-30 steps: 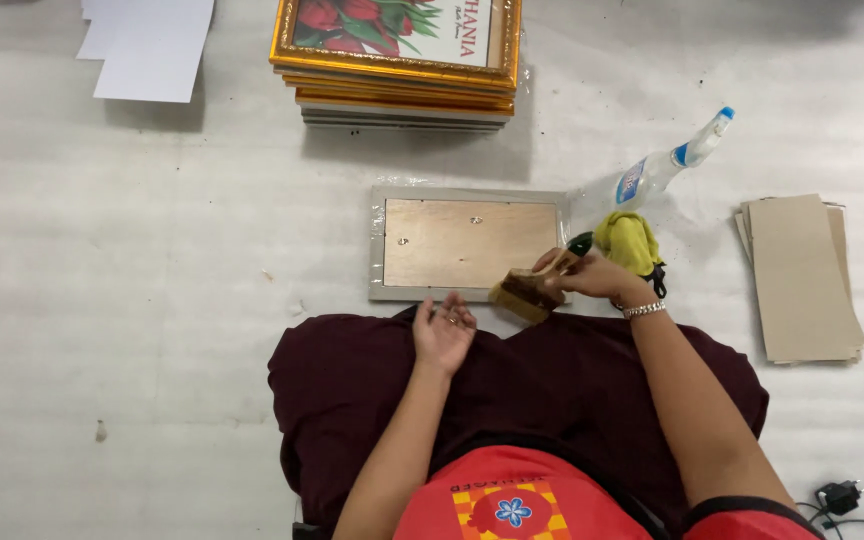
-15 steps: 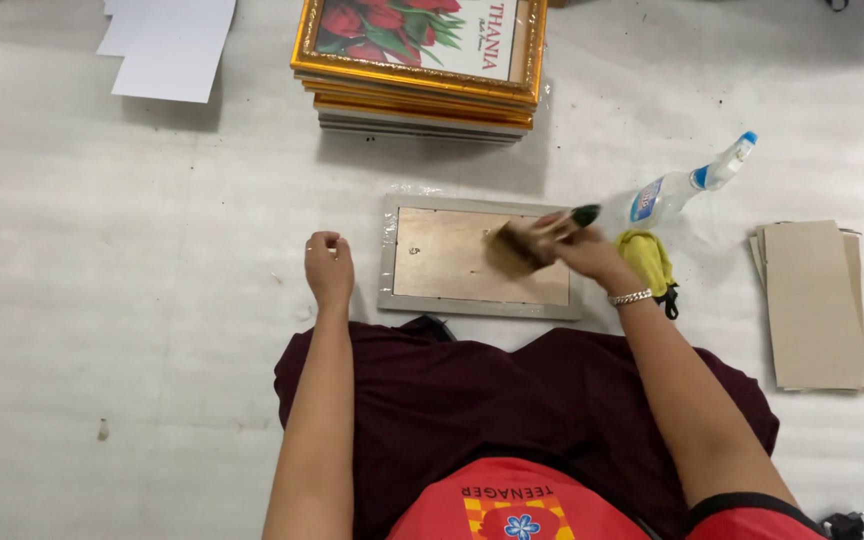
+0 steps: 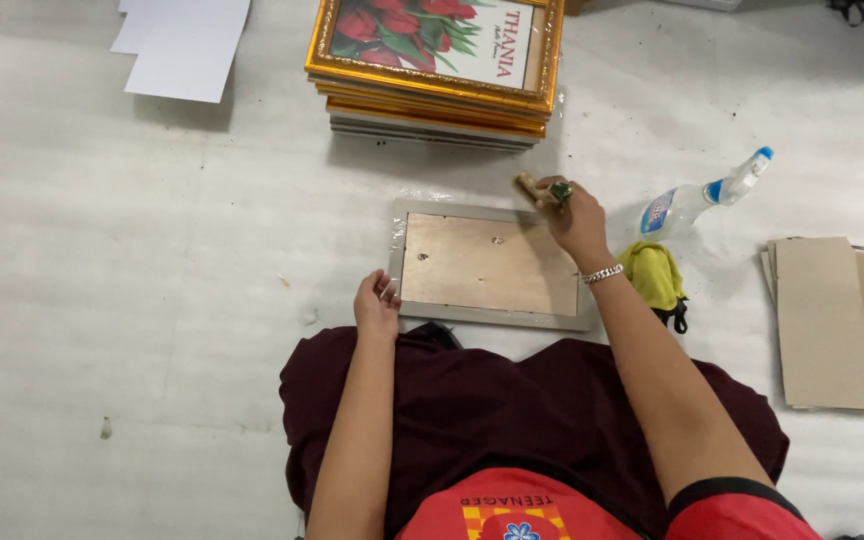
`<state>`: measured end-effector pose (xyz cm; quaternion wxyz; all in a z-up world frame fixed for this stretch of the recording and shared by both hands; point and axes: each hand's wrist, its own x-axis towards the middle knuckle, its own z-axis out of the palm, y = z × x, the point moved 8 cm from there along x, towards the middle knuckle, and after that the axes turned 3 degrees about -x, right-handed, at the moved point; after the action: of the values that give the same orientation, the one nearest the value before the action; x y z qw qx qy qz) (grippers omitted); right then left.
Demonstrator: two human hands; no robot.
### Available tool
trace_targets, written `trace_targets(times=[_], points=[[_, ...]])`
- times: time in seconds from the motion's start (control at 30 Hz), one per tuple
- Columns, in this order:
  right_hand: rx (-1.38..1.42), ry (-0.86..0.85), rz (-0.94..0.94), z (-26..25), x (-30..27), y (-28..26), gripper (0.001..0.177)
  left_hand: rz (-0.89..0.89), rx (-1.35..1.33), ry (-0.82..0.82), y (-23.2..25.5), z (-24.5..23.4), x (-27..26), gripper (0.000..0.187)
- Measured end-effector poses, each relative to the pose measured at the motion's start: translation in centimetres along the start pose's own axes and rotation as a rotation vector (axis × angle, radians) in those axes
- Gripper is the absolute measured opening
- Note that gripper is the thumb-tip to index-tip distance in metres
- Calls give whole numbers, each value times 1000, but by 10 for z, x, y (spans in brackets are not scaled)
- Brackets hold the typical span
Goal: Cleaning a picture frame using a brush and a cloth
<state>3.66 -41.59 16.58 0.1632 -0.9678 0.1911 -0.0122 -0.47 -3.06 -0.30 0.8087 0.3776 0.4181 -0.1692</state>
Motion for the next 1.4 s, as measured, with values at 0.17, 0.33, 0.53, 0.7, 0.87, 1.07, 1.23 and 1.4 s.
trace_targets(times=[0.17,0.33,0.53,0.7,0.87,1.07,1.23,1.4], points=[[491,-491,-210,41,-60,-84,38,109,80,64,7,13,11,22],[527,-831,-272,91,-68,-107,42,93,90,102,6,8,15,21],[272,-216,-139,95,35,-69,36,147,72,109,14,13,7,22],[379,-483,-352,92,-18,-132,44,247,-12,222,31,1,-2,28],[391,-816,-406,110,-70,-171,39,293,-21,251,33,-11,10,33],[539,-194,-222,77,4,-130,26,293,68,250,35,-4,-2,33],[427,114,-130,23,16,-61,26,319,202,237,24,-1,22,35],[245,238,-178,-11,5,29,26,398,1399,279,11,34,16,85]])
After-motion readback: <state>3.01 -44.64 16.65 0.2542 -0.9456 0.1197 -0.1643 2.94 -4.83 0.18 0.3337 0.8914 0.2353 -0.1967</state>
